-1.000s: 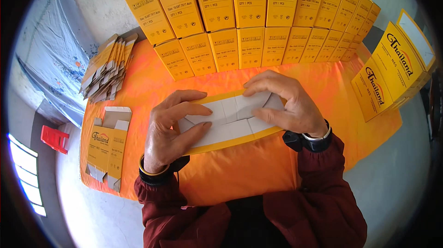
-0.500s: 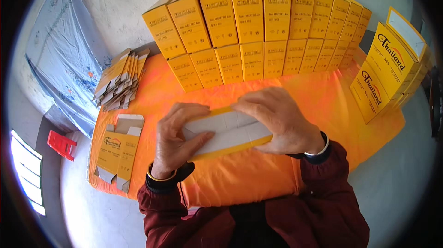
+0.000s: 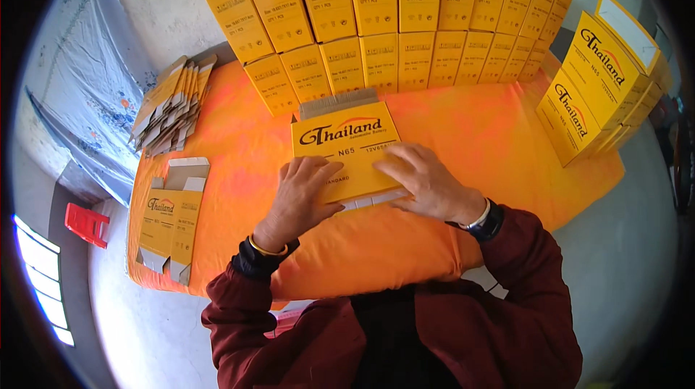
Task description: The recorder is folding and assembling small yellow cardboard boxes on a table.
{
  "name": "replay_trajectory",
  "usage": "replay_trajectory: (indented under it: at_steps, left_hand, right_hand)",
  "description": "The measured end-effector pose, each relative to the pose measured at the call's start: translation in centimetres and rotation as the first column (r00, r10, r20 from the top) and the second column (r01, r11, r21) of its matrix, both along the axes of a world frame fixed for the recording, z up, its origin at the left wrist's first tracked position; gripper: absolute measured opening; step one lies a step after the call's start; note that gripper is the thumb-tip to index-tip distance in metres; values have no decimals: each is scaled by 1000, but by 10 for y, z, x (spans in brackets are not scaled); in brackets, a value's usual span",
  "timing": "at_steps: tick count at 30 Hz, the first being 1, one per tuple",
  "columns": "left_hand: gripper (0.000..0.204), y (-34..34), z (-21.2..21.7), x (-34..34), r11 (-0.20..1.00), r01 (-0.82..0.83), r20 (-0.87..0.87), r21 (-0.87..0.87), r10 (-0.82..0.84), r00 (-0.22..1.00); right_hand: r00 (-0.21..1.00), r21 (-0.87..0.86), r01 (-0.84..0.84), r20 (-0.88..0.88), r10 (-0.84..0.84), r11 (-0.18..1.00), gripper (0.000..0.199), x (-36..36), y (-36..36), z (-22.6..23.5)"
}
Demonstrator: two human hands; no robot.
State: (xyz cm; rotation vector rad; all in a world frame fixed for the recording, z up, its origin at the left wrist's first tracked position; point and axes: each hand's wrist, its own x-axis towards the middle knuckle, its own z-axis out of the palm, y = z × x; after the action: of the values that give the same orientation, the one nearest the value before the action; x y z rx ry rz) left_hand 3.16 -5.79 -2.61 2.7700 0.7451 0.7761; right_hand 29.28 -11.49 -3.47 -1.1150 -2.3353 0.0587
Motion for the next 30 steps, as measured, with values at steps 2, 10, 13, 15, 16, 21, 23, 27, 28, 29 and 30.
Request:
replay_trajectory:
  at_steps: [2,10,13,15,16,21,23,27,28,29,30]
  left_hand:
    - [63,2,4,3,998,-56,-66,1,56,996]
    - [73,3,-16,4,997,-69,-123,23,71,990]
    - [75,14,-18,0,993,-91,79,-76,97,992]
    - [76,33,-24,-6,991,-69,182,-116,89,979]
    - [75,48,-35,-12,959,-150,267,-240,213,940]
    - [62,79,-56,-30,559,86,386,-825,446,807]
    - [60,78,-53,-27,424,231,400,-876,371,838]
    - [51,62,-38,-16,534,250,471,-807,330,818]
    - [48,56,-32,-16,594,246,510,-766,330,794]
    - [45,51,-27,-16,650,237,547,-722,327,770]
    - [42,49,-26,-15,702,224,583,-676,323,745]
  right_hand:
    - [999,33,39,-37,-38,999,62,-1,5,2]
    - [990,41,126,57,-128,991,56,-10,10,-16]
    - [996,-50,50,-67,-53,998,63,5,12,-14]
    - [991,-78,30,-129,-40,997,67,11,17,-13]
    - [986,-60,74,-148,-82,995,71,11,17,-19]
    - [854,-263,-59,-513,-88,963,88,-1,32,-30]
    - [744,-334,-199,-664,-79,921,91,1,31,-29]
    - [617,-595,-233,-702,-356,769,85,4,29,-20]
    - [597,-562,-206,-721,-352,801,79,3,26,-13]
    - [578,-529,-179,-739,-346,830,72,3,21,-5]
    - [559,-495,-152,-757,-339,855,66,5,20,-1]
